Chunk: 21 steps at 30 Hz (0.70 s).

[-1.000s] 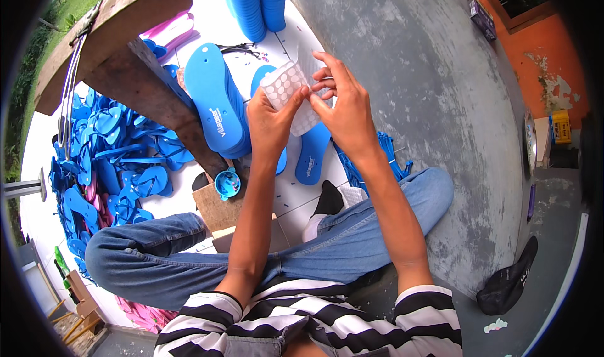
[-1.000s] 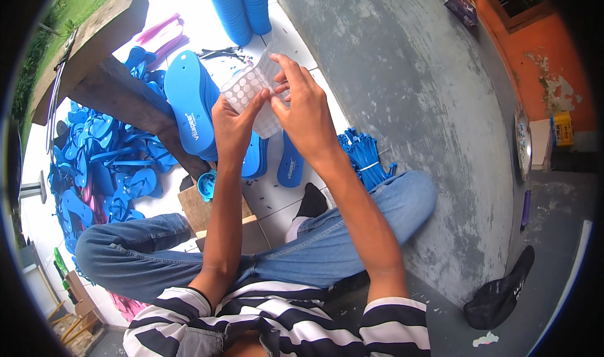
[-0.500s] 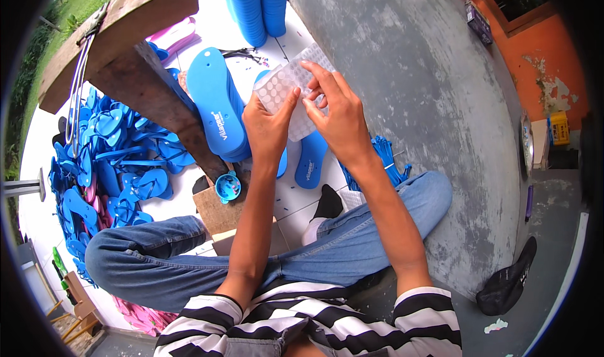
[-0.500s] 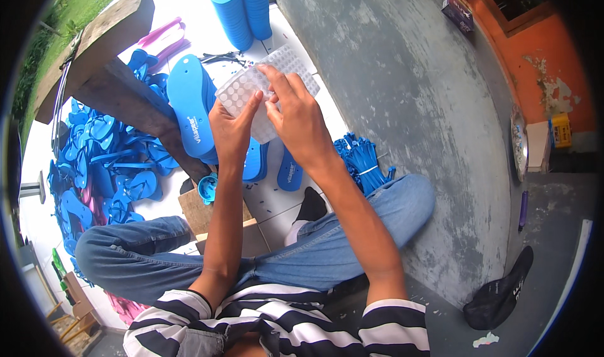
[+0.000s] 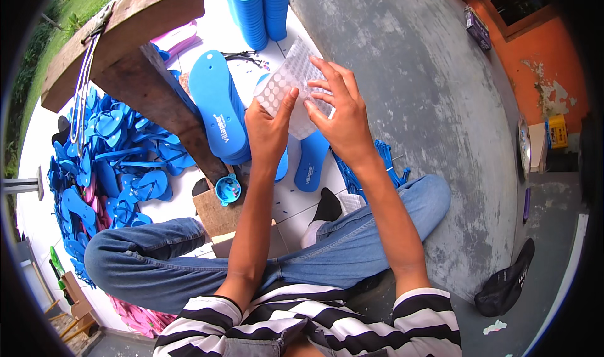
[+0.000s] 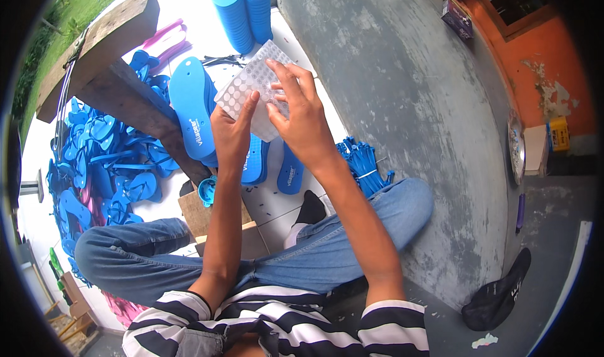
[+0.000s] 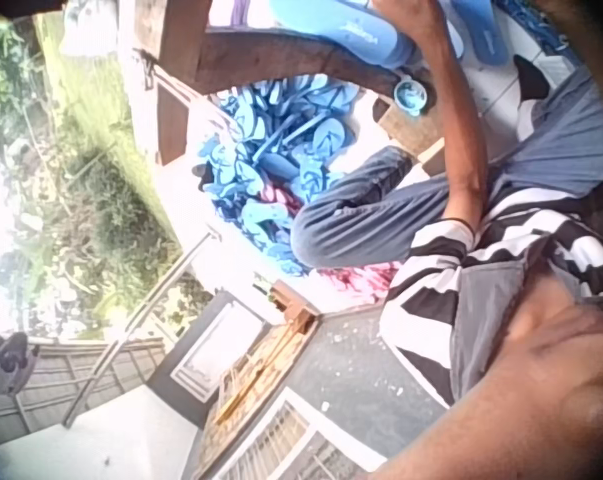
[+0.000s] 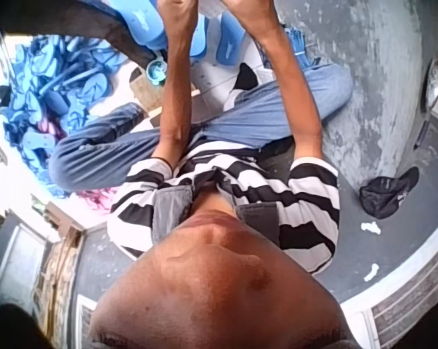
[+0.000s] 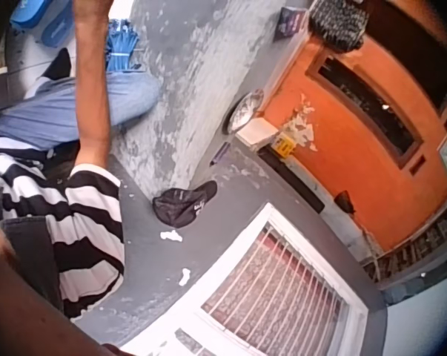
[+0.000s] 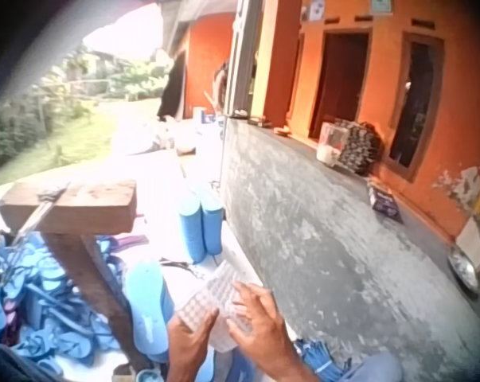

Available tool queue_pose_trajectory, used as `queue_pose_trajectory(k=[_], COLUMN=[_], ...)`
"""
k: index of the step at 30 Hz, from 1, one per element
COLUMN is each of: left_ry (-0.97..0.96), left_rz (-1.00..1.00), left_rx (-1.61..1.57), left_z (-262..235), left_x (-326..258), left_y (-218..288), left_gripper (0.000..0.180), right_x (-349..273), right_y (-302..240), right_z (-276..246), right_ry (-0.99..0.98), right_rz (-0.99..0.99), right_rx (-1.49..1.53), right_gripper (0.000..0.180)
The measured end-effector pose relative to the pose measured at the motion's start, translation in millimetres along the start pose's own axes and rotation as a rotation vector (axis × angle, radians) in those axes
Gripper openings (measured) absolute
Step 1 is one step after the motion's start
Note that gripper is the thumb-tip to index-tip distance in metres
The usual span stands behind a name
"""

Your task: The person applies stickers to sandal soles by hand and then uses a manual press tool to attach a strap to a sole.

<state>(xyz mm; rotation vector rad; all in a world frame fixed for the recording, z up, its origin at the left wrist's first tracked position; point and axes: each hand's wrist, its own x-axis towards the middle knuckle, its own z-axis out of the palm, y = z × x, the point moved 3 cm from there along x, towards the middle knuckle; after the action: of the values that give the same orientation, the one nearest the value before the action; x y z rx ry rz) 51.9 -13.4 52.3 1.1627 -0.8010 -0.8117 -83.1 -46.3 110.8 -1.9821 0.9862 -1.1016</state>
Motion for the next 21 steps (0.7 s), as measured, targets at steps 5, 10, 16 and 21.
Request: queue_pose_trajectory(k=[5,10,16,21], left_ry=[-0.044,0.004,0.081,0.128], left_rz=[-0.003,0.033,0.056,0.109], left_rx=[-0.080,-0.023,0.157,0.251], left_z=[-1,1,4,9], left_x=[1,-1,-5,-9], left_y=[-4,1,4,9], left_gripper=[0.030,0.028,0.029,0.026], right_x=[-1,-4,-5,-6], right_y=[-3,-2,-5,-10], right_z=[0,5,5,0], right_ry=[-0.017,-0.007,-0.058,-0.122], right_rz=[-0.002,-0.054,-0.141,-0.167], right_rx=[-0.017,-0.127,-0.243,-0.334], right_gripper=[0.074,0.074,0.075,0.075])
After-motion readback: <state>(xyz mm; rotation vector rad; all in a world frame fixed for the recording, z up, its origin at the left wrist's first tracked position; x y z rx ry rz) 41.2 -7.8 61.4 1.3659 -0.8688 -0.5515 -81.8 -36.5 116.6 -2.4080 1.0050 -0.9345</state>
